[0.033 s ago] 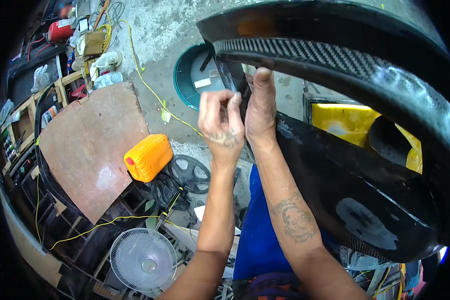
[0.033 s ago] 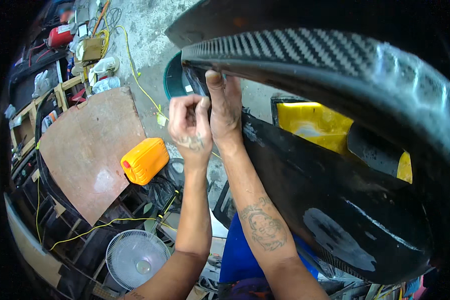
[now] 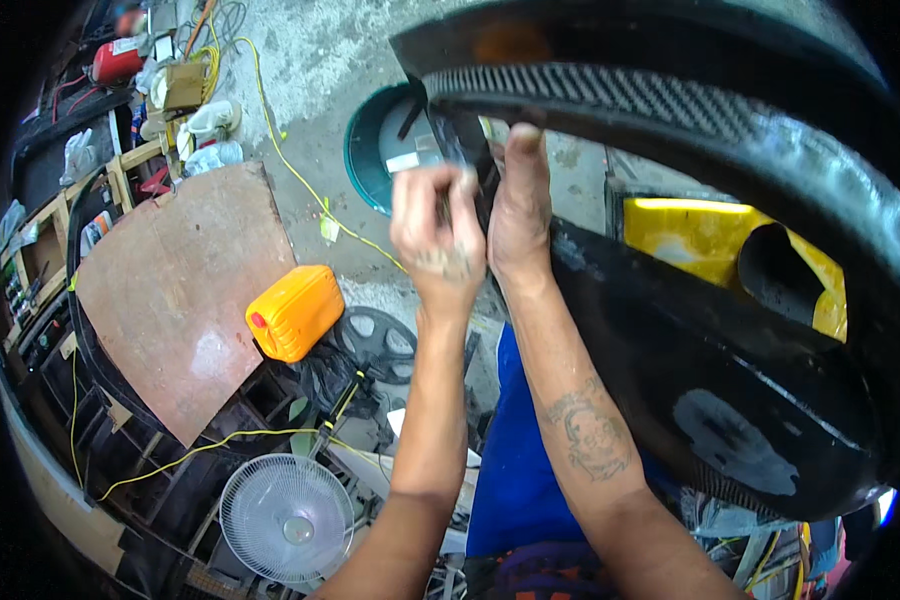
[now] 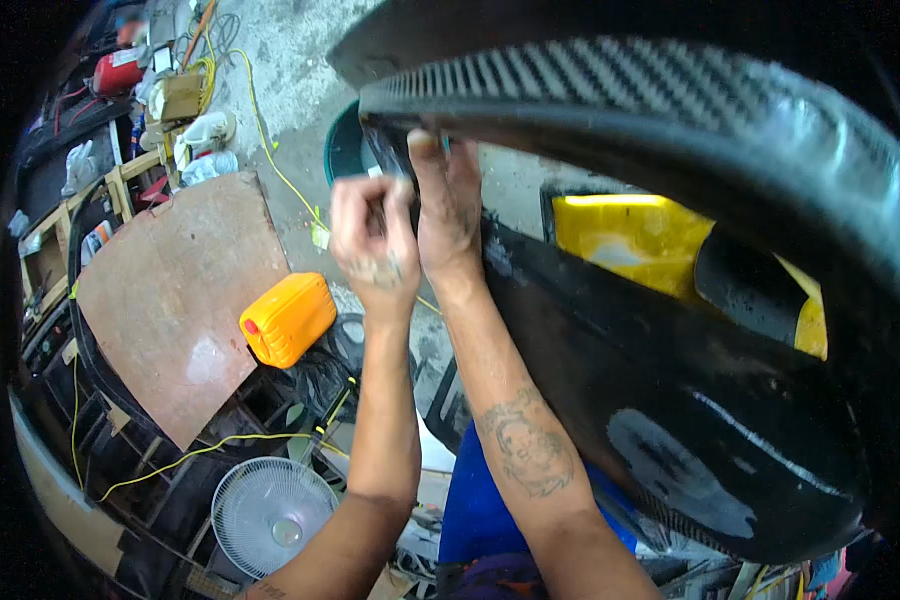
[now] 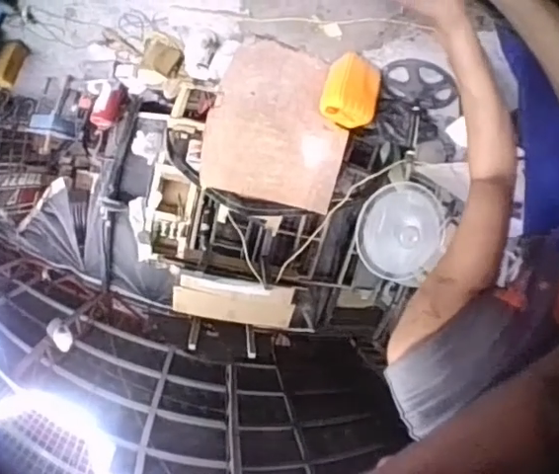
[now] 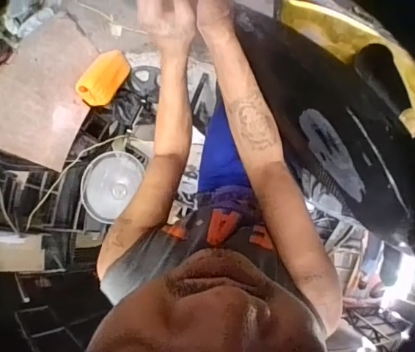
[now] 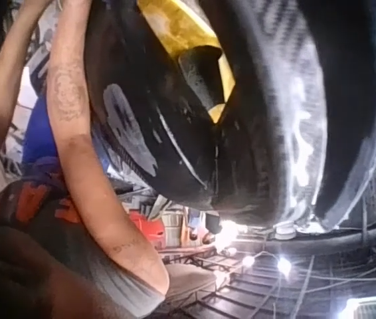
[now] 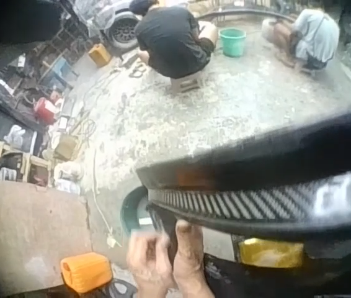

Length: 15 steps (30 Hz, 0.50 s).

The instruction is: The person is wet sanding a carbon fiber or black painted automotive component using a sanding block and water.

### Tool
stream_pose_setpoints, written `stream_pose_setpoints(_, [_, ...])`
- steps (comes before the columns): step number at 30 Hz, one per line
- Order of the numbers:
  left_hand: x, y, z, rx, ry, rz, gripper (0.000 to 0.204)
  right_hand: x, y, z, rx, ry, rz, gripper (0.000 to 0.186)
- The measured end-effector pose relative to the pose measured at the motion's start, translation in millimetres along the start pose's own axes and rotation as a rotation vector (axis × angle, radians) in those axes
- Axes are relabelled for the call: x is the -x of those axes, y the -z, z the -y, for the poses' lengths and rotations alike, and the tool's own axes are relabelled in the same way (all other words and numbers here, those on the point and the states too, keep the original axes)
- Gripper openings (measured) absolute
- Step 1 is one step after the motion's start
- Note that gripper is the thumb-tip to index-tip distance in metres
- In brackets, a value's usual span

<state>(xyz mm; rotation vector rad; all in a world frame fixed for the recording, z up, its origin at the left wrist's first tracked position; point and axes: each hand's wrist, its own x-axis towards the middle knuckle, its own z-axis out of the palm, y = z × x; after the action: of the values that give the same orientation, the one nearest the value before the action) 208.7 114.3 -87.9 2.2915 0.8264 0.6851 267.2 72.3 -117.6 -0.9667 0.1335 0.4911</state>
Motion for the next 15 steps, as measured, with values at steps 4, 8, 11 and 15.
stream_pose_setpoints(4, [-26,-2,-5,0.198,0.150,-0.229,0.005,-3,-6,11,0.004,-0.006,0.018,0.069])
stream_pose_setpoints(8, [-10,-2,-16,0.148,0.144,-0.100,0.004,-4,1,5,-0.035,-0.026,0.031,0.069])
stream_pose_setpoints(11, [5,-2,-5,0.059,0.061,0.020,0.005,-4,3,3,-0.018,-0.034,0.051,0.070])
stream_pose_setpoints(15, [-2,5,-12,0.012,0.026,0.042,0.006,-2,2,3,-0.048,-0.035,0.049,0.067])
